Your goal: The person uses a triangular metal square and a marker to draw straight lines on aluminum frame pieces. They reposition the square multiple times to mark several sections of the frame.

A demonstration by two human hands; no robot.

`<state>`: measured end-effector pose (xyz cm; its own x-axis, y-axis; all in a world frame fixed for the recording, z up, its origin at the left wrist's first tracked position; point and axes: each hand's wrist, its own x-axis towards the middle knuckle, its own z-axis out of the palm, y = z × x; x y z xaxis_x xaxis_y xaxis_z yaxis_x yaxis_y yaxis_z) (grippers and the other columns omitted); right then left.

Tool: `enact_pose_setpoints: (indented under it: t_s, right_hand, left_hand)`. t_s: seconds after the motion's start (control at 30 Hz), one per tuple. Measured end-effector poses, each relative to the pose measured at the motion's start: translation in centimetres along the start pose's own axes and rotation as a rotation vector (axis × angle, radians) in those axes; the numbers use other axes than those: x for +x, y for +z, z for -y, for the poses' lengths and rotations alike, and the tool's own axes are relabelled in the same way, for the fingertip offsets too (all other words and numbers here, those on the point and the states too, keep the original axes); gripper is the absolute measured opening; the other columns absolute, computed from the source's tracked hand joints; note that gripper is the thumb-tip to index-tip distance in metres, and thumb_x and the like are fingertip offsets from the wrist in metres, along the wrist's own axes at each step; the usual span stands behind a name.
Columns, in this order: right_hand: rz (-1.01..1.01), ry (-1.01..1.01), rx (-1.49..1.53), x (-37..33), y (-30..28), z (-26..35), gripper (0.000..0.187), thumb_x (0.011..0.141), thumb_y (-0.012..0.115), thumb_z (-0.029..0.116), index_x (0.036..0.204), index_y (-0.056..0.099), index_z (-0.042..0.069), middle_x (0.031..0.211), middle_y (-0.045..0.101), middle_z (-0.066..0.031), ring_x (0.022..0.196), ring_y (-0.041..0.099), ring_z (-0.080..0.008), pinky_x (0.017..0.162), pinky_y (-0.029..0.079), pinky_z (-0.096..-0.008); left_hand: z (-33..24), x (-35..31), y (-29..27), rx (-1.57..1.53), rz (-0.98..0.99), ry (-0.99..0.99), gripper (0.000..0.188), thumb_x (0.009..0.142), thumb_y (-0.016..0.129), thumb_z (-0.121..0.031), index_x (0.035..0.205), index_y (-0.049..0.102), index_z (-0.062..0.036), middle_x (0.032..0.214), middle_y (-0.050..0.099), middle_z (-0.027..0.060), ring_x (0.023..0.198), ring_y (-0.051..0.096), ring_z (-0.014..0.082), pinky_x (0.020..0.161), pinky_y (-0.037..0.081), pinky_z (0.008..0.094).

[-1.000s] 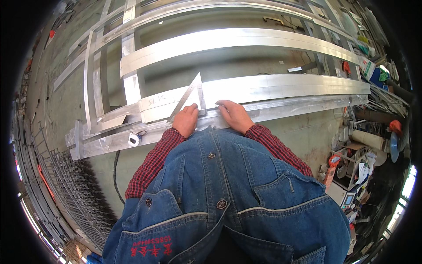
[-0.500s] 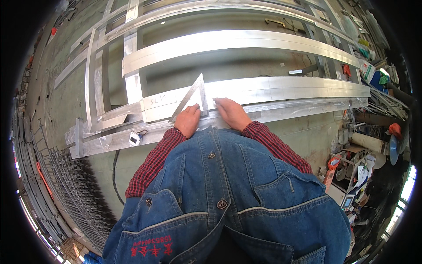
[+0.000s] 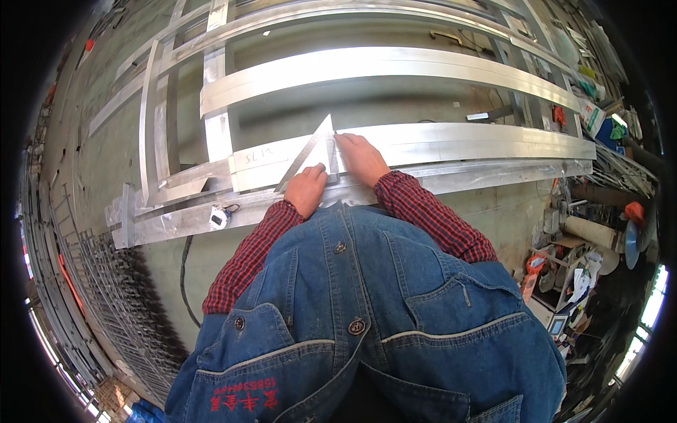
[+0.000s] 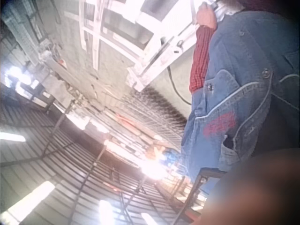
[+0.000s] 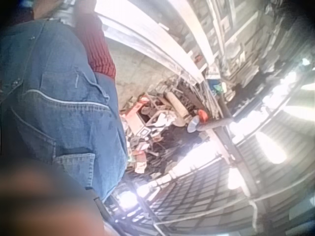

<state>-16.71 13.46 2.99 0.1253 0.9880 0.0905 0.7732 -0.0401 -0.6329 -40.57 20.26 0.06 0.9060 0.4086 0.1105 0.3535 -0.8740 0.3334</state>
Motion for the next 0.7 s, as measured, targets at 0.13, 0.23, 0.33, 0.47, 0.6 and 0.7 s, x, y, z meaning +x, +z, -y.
enact_pose_setpoints:
  t_s: [0.13,0.23,0.33,0.47,0.6,0.7]
  right_hand:
    - [-0.007,-0.044,-0.045,0.2,0.0,0.1,0.043,0.109,0.058,0.009,0.151,0.066,0.002,0.143,0.071,-0.0217,0.133,0.068,-0.0413,0.113,0.057,-0.0491]
    - [0.038,-0.035,-0.033,0.0,-0.7,0.5,0.040,0.111,0.058,0.011,0.148,0.067,0.001,0.138,0.074,-0.0217,0.129,0.070,-0.0411,0.110,0.059,-0.0496]
    - [0.173,0.008,-0.009,-2.0,-2.0,1.2,0.037,0.112,0.058,0.014,0.145,0.070,0.001,0.132,0.076,-0.0223,0.127,0.071,-0.0420,0.108,0.058,-0.0508]
    - [0.368,0.001,0.085,-5.5,-3.3,2.2,0.034,0.113,0.060,0.023,0.132,0.077,0.000,0.121,0.080,-0.0237,0.116,0.075,-0.0437,0.104,0.059,-0.0528]
    - [0.492,0.102,0.202,-8.0,-4.7,2.9,0.033,0.112,0.062,0.027,0.127,0.079,0.001,0.118,0.081,-0.0241,0.110,0.077,-0.0437,0.100,0.060,-0.0518]
    - [0.420,0.174,0.246,-7.7,-5.8,2.7,0.032,0.113,0.062,0.026,0.126,0.078,0.001,0.116,0.081,-0.0242,0.109,0.077,-0.0436,0.099,0.060,-0.0509]
  left_hand:
    - [-0.1,0.0,-0.2,0.000,0.024,-0.010,0.022,0.097,0.068,-0.009,0.117,0.071,-0.0014,0.136,0.071,0.0122,0.116,0.074,0.0335,0.092,0.064,0.0463]
    - [-0.1,0.1,-0.3,-0.001,0.017,-0.005,0.022,0.097,0.068,-0.009,0.117,0.071,-0.0015,0.136,0.071,0.0122,0.116,0.074,0.0335,0.092,0.064,0.0461]
    - [-0.3,0.0,-0.4,0.008,0.023,-0.021,0.022,0.097,0.069,-0.009,0.117,0.071,-0.0021,0.136,0.071,0.0119,0.116,0.074,0.0332,0.092,0.064,0.0459]
    - [-0.3,-0.1,-0.2,0.011,0.029,-0.027,0.023,0.096,0.071,-0.010,0.118,0.071,-0.0032,0.135,0.071,0.0110,0.117,0.074,0.0326,0.092,0.064,0.0456]
    - [-0.2,-0.3,0.2,0.020,0.004,-0.039,0.025,0.097,0.072,-0.011,0.120,0.070,-0.0038,0.135,0.070,0.0103,0.118,0.073,0.0326,0.092,0.064,0.0455]
    - [-0.1,-1.0,0.1,0.023,0.025,-0.090,0.025,0.098,0.073,-0.011,0.121,0.069,-0.0041,0.136,0.069,0.0099,0.119,0.073,0.0329,0.094,0.063,0.0460]
